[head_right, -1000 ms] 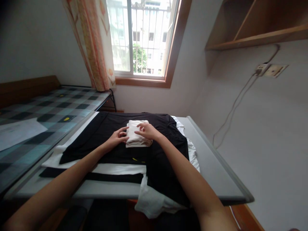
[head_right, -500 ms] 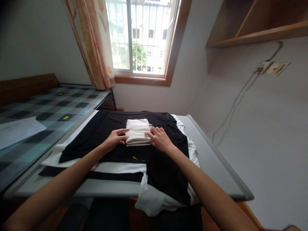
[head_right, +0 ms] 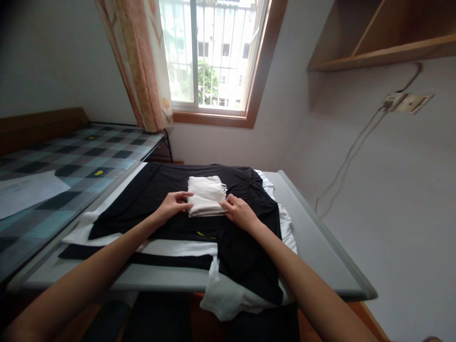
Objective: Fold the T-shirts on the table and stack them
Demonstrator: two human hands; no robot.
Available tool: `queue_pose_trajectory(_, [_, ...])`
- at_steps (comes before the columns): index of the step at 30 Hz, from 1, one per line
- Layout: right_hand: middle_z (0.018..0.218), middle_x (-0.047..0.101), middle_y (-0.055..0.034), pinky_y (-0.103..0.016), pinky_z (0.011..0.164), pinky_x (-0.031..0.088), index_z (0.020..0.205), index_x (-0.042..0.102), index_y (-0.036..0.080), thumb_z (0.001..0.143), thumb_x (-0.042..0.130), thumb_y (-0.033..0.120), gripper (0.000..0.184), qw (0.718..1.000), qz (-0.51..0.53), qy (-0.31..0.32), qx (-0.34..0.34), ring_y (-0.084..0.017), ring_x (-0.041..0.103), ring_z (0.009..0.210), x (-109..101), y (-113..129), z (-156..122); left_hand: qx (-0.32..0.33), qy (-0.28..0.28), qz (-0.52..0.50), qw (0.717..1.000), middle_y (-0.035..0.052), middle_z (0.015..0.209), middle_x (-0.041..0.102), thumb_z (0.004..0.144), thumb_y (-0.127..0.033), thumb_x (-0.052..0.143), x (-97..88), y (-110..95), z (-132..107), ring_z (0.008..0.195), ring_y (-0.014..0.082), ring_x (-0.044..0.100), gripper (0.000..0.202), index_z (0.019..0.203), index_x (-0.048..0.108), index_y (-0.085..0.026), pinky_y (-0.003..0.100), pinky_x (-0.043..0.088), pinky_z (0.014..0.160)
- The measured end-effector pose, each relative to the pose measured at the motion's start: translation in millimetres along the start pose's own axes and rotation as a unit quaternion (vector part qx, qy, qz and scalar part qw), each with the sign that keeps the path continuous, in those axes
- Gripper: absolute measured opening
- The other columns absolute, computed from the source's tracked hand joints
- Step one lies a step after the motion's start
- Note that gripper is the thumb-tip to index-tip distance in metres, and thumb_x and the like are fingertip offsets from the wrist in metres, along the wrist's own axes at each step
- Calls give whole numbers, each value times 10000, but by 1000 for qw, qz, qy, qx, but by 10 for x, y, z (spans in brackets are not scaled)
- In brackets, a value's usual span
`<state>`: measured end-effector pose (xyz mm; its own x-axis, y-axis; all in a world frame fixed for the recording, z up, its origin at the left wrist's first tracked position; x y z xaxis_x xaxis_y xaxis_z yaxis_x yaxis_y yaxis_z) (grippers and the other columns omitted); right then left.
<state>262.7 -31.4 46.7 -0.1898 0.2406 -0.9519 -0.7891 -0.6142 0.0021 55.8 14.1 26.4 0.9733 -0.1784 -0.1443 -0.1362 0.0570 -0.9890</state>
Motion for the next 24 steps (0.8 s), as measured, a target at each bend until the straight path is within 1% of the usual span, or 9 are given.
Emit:
queue_pose_trajectory(2, [1033, 549, -93, -327, 801, 461, 1195, 634, 201, 885, 564, 197, 318, 1000, 15, -4, -1, -188, 544, 843, -11, 7, -21, 12, 14, 29, 999, 16, 780, 619, 594, -294, 818, 13, 13, 25, 588, 103, 569, 464, 1011, 710, -123, 222, 480, 504])
queue_pose_trajectory(5, [1032, 560, -91, -339, 812, 447, 1186, 657, 218, 904, 584, 372, 329, 999, 40, -18, 3, -187, 550, 841, -61, 14, -21, 3, 50, 97, 994, 3, 704, 601, 683, -399, 748, 52, 75, 61, 559, 128, 575, 413, 1006, 699, -146, 231, 440, 490])
queue_pose_trajectory(7, [986, 578, -79, -333, 809, 431, 1107, 698, 226, 922, 552, 448, 324, 997, 65, -32, 24, -184, 557, 836, -105, -14, 18, 25, 40, 161, 986, -2, 680, 573, 747, -422, 685, 25, 46, 84, 563, 132, 563, 339, 962, 712, -162, 253, 446, 539])
queue_pose_trajectory(10, [857, 598, -60, -312, 785, 407, 903, 722, 199, 970, 473, 417, 338, 991, 93, -65, 70, -175, 564, 804, -180, -87, 102, 94, -10, 260, 961, 14, 745, 534, 788, -408, 639, -36, -93, 75, 637, 143, 544, 256, 865, 736, -184, 282, 456, 632])
queue_pose_trajectory(12, [772, 597, -42, -297, 753, 396, 801, 689, 183, 959, 498, 413, 338, 989, 108, -63, 73, -163, 554, 744, -172, -86, 145, 128, -15, 307, 943, 26, 817, 531, 807, -411, 621, -11, -151, 42, 691, 154, 546, 250, 869, 731, -195, 293, 455, 672])
queue_pose_trajectory(16, [727, 598, -18, -254, 640, 384, 759, 645, 185, 914, 558, 444, 314, 982, 186, 0, 34, -127, 510, 618, -2, -15, 114, 147, 3, 381, 913, 37, 892, 557, 818, -412, 616, 60, -173, -14, 805, 189, 567, 244, 911, 702, -204, 313, 462, 743])
queue_pose_trajectory(19, [691, 583, -7, -243, 595, 381, 737, 647, 191, 893, 563, 492, 350, 971, 236, 0, 36, -120, 497, 586, 37, -54, 66, 186, -23, 420, 888, 58, 972, 570, 804, -392, 641, 70, -290, -51, 916, 224, 562, 212, 880, 705, -205, 358, 457, 850])
queue_pose_trajectory(21, [643, 554, -5, -249, 589, 391, 648, 630, 193, 904, 522, 520, 429, 968, 243, -23, 59, -121, 489, 564, -1, -124, 104, 222, -44, 423, 878, 75, 1025, 583, 826, -378, 625, 101, -401, -79, 985, 241, 554, 206, 888, 711, -201, 388, 435, 915])
queue_pose_trajectory(24, [712, 588, -47, -282, 676, 450, 619, 636, 191, 952, 423, 487, 494, 962, 221, -113, 114, -146, 550, 631, -198, -266, 271, 261, -31, 394, 881, 96, 1130, 615, 891, -341, 552, 236, -507, -116, 1084, 245, 552, 246, 1021, 708, -202, 405, 402, 988])
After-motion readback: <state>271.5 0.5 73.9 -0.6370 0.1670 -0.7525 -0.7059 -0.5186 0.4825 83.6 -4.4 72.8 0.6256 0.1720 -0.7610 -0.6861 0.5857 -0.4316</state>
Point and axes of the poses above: each hand's wrist, its own z-axis towards the middle knuckle, its own x-axis out of the palm, y = z × x, the point moved 10 cm from there along z, towards the middle knuckle
